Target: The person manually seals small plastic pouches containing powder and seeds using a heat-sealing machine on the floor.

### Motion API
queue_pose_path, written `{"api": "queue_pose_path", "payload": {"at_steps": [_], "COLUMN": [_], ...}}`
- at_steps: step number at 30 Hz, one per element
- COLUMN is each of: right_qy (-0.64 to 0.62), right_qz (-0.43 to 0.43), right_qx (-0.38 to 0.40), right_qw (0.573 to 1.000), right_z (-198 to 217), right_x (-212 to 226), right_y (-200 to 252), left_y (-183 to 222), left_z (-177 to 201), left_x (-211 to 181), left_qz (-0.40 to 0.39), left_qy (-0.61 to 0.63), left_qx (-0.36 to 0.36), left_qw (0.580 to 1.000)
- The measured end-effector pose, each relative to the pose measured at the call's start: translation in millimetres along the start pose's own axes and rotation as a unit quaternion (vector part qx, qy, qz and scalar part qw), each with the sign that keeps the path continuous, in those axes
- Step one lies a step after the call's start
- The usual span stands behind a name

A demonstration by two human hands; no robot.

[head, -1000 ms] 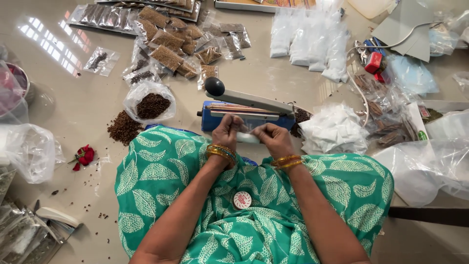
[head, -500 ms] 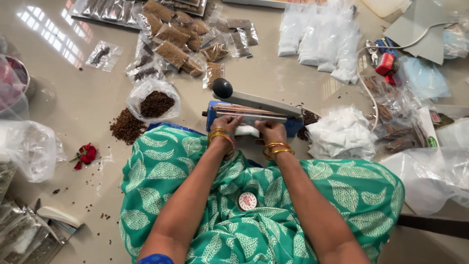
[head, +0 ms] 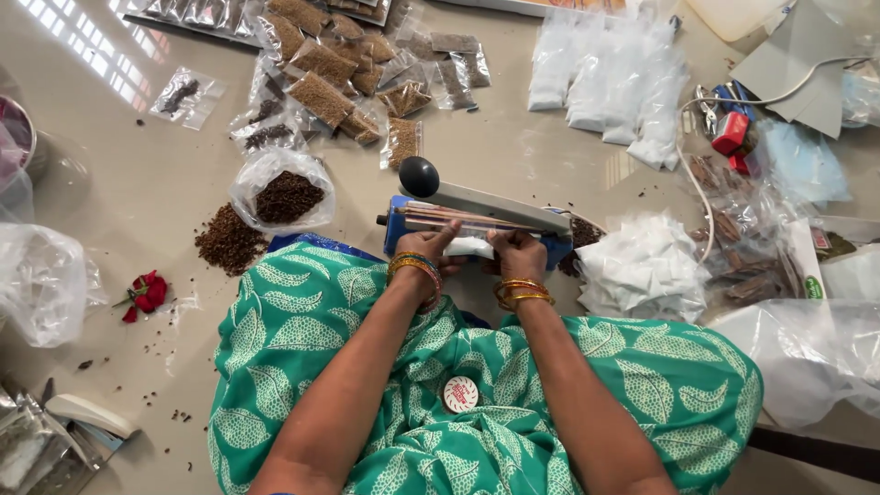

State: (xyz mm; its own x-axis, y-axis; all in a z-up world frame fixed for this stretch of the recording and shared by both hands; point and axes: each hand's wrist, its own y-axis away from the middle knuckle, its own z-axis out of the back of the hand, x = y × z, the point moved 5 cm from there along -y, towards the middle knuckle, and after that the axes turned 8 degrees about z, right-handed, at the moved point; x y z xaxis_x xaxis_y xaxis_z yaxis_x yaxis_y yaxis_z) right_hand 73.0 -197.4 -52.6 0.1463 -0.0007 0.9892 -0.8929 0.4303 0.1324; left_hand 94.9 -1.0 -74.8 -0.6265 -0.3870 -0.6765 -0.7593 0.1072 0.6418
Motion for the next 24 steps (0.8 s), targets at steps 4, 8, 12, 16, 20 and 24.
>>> {"api": "queue_pose_path", "payload": {"at_steps": [4, 8, 12, 16, 20, 24], "right_qy": [0.006, 0.033, 0.085, 0.044, 0.148, -0.011], "right_qz": [0.030, 0.048, 0.070, 0.063, 0.023, -0.060], "right_qx": [0.000, -0.015, -0.035, -0.045, -0.033, -0.015], "right_qw": [1.000, 0.998, 0.993, 0.996, 0.988, 0.998], "right_z": [-0.4, -2.9, -2.4, -0.5, 4.4, -1.9], "right_x": [3.7, 14.5, 25.5, 26.9, 17.1, 17.4], "right_y": [1.8, 5.7, 6.7, 8.6, 11.8, 19.3], "left_y": [0.2, 11.8, 21.9, 24.3, 24.5, 22.8], "left_z": [-7.4, -9.6, -11.1, -9.1, -8.5, -10.4], "left_x": [9.7, -2.7, -13.9, -15.1, -16.4, -13.9], "left_qz": [0.079, 0.051, 0.020, 0.022, 0.011, 0.033], "left_qy": [0.030, -0.007, -0.037, -0.058, -0.063, -0.051], "left_qx": [0.051, 0.000, -0.030, -0.060, -0.051, -0.043], "left_qw": [0.995, 0.999, 0.999, 0.996, 0.997, 0.997]}}
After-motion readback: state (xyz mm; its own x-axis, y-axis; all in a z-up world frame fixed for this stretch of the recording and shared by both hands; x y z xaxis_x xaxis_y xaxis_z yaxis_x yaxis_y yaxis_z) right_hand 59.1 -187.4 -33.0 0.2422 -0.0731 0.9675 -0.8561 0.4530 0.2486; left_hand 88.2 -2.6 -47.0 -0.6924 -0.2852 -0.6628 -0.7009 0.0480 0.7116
